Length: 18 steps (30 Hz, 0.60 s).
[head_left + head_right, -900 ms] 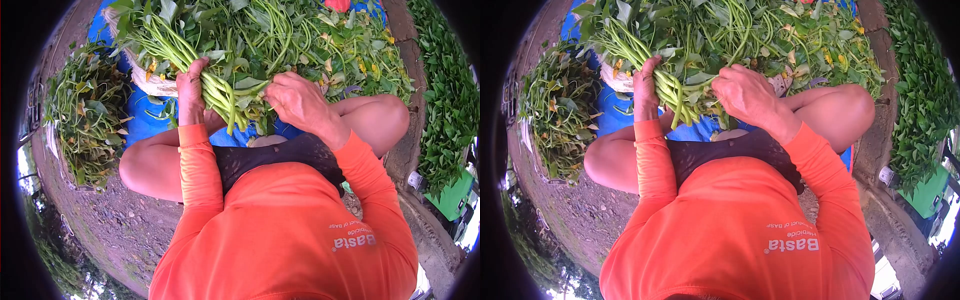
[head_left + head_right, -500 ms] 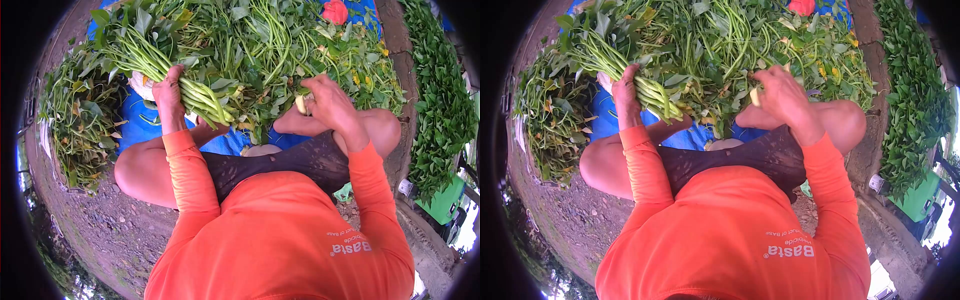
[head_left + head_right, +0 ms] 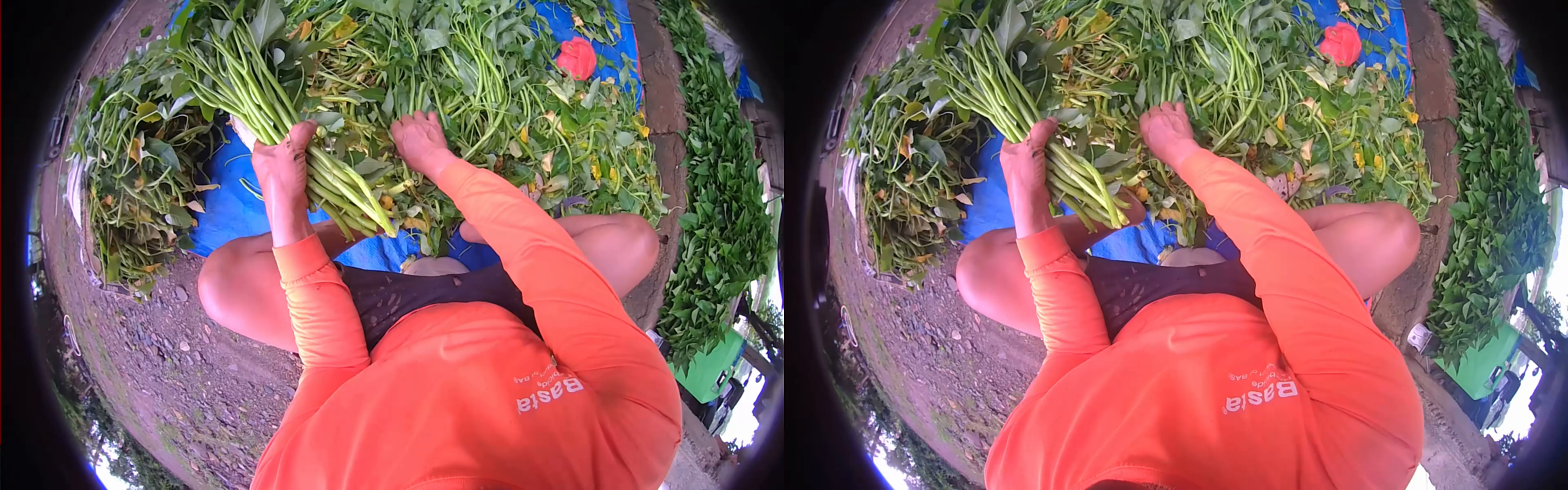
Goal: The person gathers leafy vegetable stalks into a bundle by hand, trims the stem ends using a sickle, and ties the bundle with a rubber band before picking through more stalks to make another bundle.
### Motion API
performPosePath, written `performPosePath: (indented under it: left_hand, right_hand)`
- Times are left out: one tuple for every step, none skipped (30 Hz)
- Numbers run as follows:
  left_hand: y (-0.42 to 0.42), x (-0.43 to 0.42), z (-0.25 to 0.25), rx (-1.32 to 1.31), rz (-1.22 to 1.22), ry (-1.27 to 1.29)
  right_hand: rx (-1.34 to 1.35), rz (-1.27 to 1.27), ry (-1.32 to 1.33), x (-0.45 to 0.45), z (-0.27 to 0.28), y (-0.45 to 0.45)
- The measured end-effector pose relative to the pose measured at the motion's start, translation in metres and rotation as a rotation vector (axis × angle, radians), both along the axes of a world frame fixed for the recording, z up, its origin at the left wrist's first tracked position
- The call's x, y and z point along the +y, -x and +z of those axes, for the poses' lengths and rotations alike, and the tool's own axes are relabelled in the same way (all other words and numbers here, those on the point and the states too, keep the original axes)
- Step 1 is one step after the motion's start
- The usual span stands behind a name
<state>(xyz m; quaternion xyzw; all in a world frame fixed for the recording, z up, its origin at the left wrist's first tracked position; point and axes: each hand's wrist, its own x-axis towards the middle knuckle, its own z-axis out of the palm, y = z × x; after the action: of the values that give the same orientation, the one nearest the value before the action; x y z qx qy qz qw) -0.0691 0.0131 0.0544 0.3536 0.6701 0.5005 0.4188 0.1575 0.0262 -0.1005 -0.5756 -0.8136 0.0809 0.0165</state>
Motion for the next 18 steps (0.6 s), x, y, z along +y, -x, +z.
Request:
performPosePath:
  left_hand:
    - [0.001,-0.001,0.001,-0.012,-0.001,0.019]
    - [0.003,-0.002,0.001,-0.025,0.000,0.037]
    - [0.006,-0.001,-0.001,-0.043,-0.007,0.026]
    - [0.007,0.000,-0.002,-0.052,0.003,0.031]
    - [0.007,0.001,-0.003,-0.063,0.008,0.038]
    - [0.006,0.003,-0.003,-0.074,0.010,0.042]
    - [0.003,0.005,-0.004,-0.093,0.026,0.021]
    - [0.001,0.006,-0.004,-0.096,0.024,0.026]
    - [0.001,0.007,-0.002,-0.097,0.025,0.032]
    - [0.001,0.006,0.000,-0.096,0.019,0.040]
    - [0.000,0.006,-0.002,-0.105,0.017,0.044]
    - [0.000,0.007,-0.004,-0.114,0.009,0.046]
    - [-0.002,0.007,-0.005,-0.125,-0.001,0.046]
    - [-0.003,0.008,-0.007,-0.136,-0.011,0.045]
    - [-0.004,0.008,-0.009,-0.143,-0.012,0.038]
    - [-0.006,0.007,-0.010,-0.143,-0.001,0.038]
    - [-0.007,0.006,-0.008,-0.176,-0.033,0.054]
    - [-0.007,0.007,-0.007,-0.205,-0.075,0.071]
  right_hand:
    - [-0.010,-0.023,0.036,0.002,-0.001,-0.004]
    - [0.008,0.007,0.012,0.002,-0.002,-0.012]
    - [0.027,0.037,-0.015,0.003,-0.001,-0.021]
    - [0.046,0.066,-0.039,0.003,0.006,-0.026]
    - [0.027,0.062,0.045,0.004,0.012,-0.032]
    - [0.054,0.064,0.049,0.005,0.021,-0.037]
    - [0.082,0.066,0.048,0.007,0.029,-0.042]
    - [0.111,0.071,0.052,0.009,0.034,-0.047]
    - [0.194,0.035,0.043,0.013,0.041,-0.051]
    - [0.354,-0.098,0.156,0.016,0.048,-0.055]
    - [0.510,-0.233,0.262,0.022,0.056,-0.061]
    - [0.663,-0.369,0.363,0.029,0.065,-0.068]
    - [1.013,-0.405,0.441,0.039,0.075,-0.075]
    - [1.068,-0.448,0.421,0.045,0.092,-0.096]
    - [1.212,-0.488,0.342,0.043,0.131,-0.104]
    - [1.357,-0.530,0.260,0.038,0.156,-0.113]
    - [1.312,-0.594,0.343,0.039,0.158,-0.125]
    - [1.272,-0.664,0.419,0.038,0.159,-0.134]
